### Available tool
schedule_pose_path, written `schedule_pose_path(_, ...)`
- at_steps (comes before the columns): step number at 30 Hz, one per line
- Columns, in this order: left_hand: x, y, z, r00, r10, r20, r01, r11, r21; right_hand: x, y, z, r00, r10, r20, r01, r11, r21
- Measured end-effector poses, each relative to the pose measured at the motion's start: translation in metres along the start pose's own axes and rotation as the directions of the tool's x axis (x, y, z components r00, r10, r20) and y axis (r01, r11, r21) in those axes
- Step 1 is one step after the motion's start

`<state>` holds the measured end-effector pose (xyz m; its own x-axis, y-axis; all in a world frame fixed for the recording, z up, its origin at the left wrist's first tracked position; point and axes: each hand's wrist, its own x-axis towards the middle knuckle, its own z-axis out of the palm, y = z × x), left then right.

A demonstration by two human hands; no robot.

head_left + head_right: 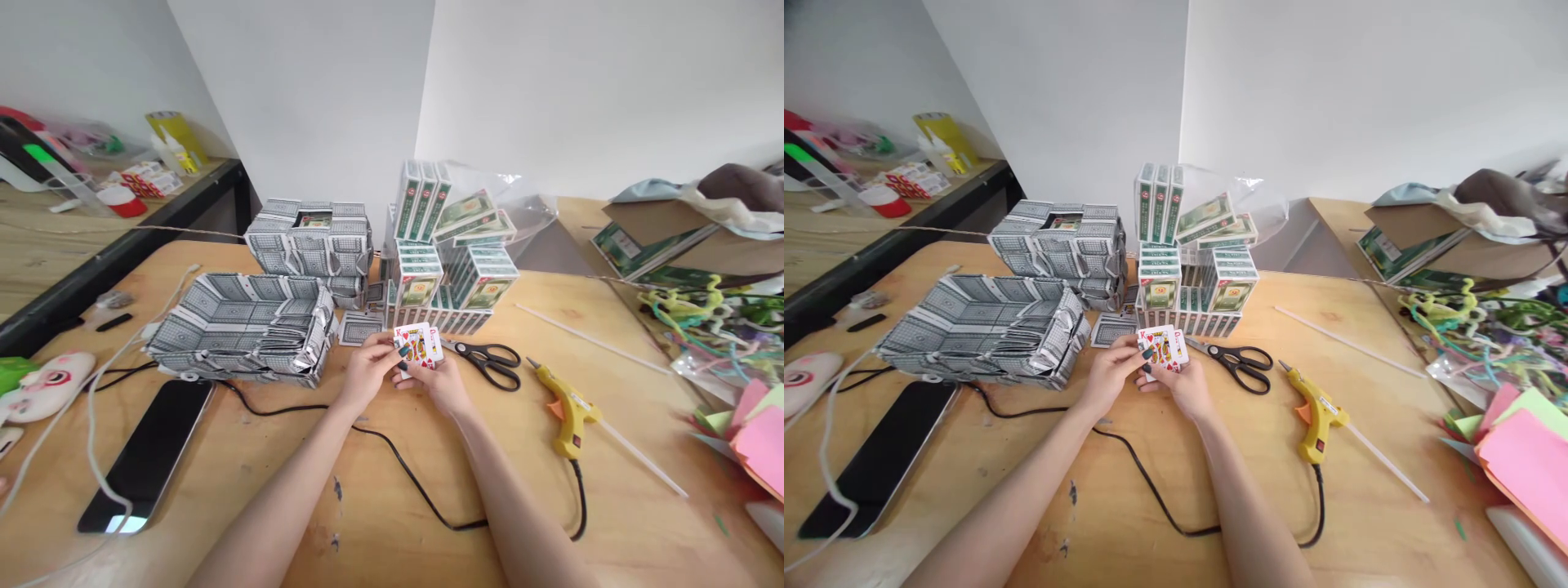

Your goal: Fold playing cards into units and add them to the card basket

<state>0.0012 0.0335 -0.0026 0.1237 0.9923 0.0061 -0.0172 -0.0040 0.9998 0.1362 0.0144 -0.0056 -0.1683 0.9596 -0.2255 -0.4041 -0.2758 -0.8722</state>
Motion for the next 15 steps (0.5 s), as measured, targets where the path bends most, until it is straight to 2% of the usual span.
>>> schedule_pose_path(2,0.001,0.0,-0.002,0.999,-0.031,0.044,0.033,0.999,-0.039,-0.001,0.0,-0.001,1.0,0.007,-0.001,-0.007,1.0,-0.014)
schedule_pose_path(5,0.003,-0.001,-0.005,0.987,-0.101,0.121,0.124,0.972,-0.198,-0.002,0.0,-0.001,0.999,0.038,0.006,-0.038,0.998,-0.045)
schedule_pose_path(8,0.007,-0.005,-0.009,0.98,-0.146,0.135,0.181,0.934,-0.307,-0.002,0.001,-0.001,0.999,0.051,0.008,-0.051,0.996,-0.074)
schedule_pose_path(15,0.008,-0.008,-0.014,0.967,-0.213,0.138,0.248,0.909,-0.335,-0.002,0.002,0.002,0.999,0.017,-0.037,-0.022,0.988,-0.152)
